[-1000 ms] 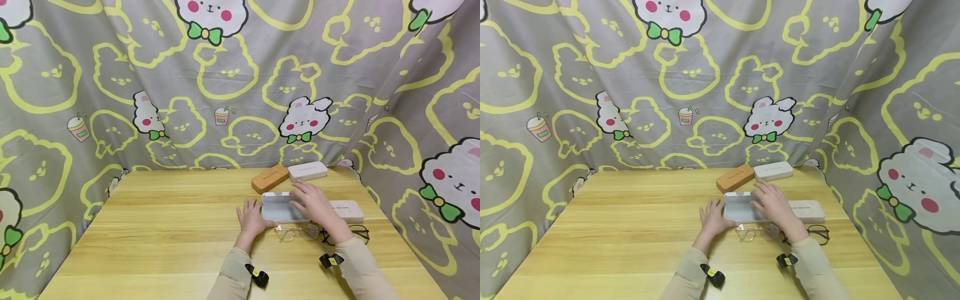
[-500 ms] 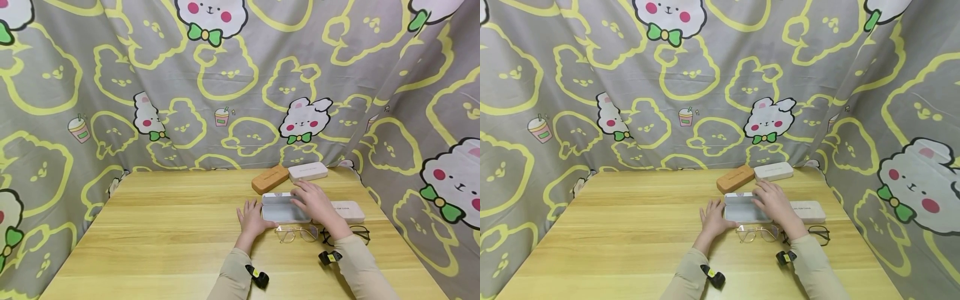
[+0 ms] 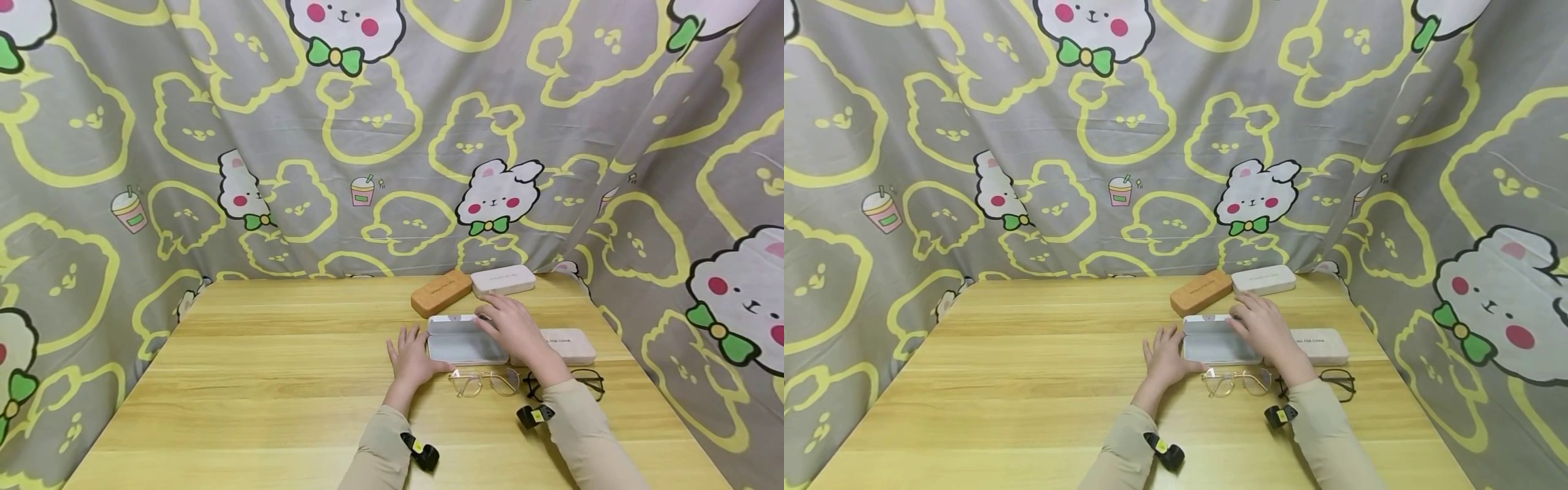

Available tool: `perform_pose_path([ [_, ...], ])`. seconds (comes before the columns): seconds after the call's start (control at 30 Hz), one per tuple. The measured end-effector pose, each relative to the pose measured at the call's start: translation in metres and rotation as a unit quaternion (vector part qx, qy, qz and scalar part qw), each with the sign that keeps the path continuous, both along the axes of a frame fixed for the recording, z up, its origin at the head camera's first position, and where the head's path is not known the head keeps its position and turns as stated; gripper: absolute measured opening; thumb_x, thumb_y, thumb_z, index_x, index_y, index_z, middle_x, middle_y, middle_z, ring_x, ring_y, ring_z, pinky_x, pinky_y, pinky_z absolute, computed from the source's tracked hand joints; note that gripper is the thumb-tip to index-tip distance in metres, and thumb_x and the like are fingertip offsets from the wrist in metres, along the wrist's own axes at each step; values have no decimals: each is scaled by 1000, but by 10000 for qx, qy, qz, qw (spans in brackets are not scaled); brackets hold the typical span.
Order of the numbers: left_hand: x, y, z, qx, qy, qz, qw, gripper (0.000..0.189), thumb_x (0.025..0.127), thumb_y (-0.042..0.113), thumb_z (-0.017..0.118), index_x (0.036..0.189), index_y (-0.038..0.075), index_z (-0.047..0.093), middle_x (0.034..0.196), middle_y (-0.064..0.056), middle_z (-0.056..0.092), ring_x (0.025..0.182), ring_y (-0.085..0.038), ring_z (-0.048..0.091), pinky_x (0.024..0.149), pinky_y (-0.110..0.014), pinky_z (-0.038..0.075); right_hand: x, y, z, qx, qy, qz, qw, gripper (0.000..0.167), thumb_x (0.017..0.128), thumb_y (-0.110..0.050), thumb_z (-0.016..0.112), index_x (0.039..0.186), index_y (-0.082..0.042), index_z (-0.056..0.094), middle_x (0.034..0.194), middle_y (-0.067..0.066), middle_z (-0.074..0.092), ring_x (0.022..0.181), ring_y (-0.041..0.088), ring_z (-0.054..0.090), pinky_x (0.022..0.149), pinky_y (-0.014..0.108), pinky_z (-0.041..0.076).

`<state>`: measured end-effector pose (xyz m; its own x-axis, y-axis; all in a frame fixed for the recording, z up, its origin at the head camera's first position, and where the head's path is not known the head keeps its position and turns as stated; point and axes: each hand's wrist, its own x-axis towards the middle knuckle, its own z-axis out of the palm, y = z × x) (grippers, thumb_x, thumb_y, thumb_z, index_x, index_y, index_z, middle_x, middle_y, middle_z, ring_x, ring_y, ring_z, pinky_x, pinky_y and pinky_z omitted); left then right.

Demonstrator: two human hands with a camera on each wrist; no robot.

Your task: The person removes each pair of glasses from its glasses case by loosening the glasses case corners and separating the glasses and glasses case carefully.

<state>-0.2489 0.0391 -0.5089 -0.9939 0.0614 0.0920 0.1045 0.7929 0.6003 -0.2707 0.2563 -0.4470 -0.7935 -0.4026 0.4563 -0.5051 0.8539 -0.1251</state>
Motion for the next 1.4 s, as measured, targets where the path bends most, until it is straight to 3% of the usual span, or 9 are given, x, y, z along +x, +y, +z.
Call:
perform_pose_path([
  [0.3,1,-1,2,47,-16,5,10000,88,60,52,88,135,13,58,151,-11,44,147,-38,25,117,-68,7,-4,1,-1,-85,-251,-131,9996,23,94,-29,64,101,-9,72,131,18,62,130,43,49,104,63,40],
  [0.57,0,-1,-1,61,16,41,10000,86,60,51,88,132,13,60,149,-10,46,147,-38,26,117,-69,7,-10,2,-2,-134,-194,-141,9996,28,92,-33,66,103,-7,71,129,17,63,126,42,53,101,61,43],
  [0.77,0,-1,-2,57,31,69,10000,85,59,50,89,130,13,61,148,-11,47,147,-38,26,116,-69,8,-11,3,-2,-340,-564,-328,9973,42,91,-38,66,116,-5,67,134,18,59,126,38,52,103,60,42],
  [0.93,-1,-1,-1,96,-30,7,9999,86,60,50,89,132,13,60,150,-11,45,147,-38,25,117,-69,6,-12,5,-1,-740,-1394,-603,9856,58,92,-44,63,134,-4,56,142,22,51,131,42,47,109,62,35],
  [1.07,-3,-1,-1,47,31,-14,10000,87,60,52,88,133,14,59,150,-11,45,147,-38,25,116,-70,7,-16,7,0,-1068,-1988,-560,9726,68,92,-46,62,143,-5,46,147,24,45,123,46,54,107,60,40],
  [1.2,-3,-4,-2,38,-21,-58,10000,89,59,52,89,134,14,58,151,-11,44,147,-38,24,116,-69,6,-21,8,2,-1277,-2540,-331,9582,72,94,-46,60,147,-3,39,150,24,42,119,48,57,103,58,45],
  [1.4,-2,-5,-1,128,-68,-209,9997,90,58,49,90,134,12,58,151,-12,43,147,-40,24,115,-70,6,-24,13,7,-1268,-3189,-207,9390,75,95,-47,57,147,3,37,150,27,39,132,50,43,110,60,36],
])
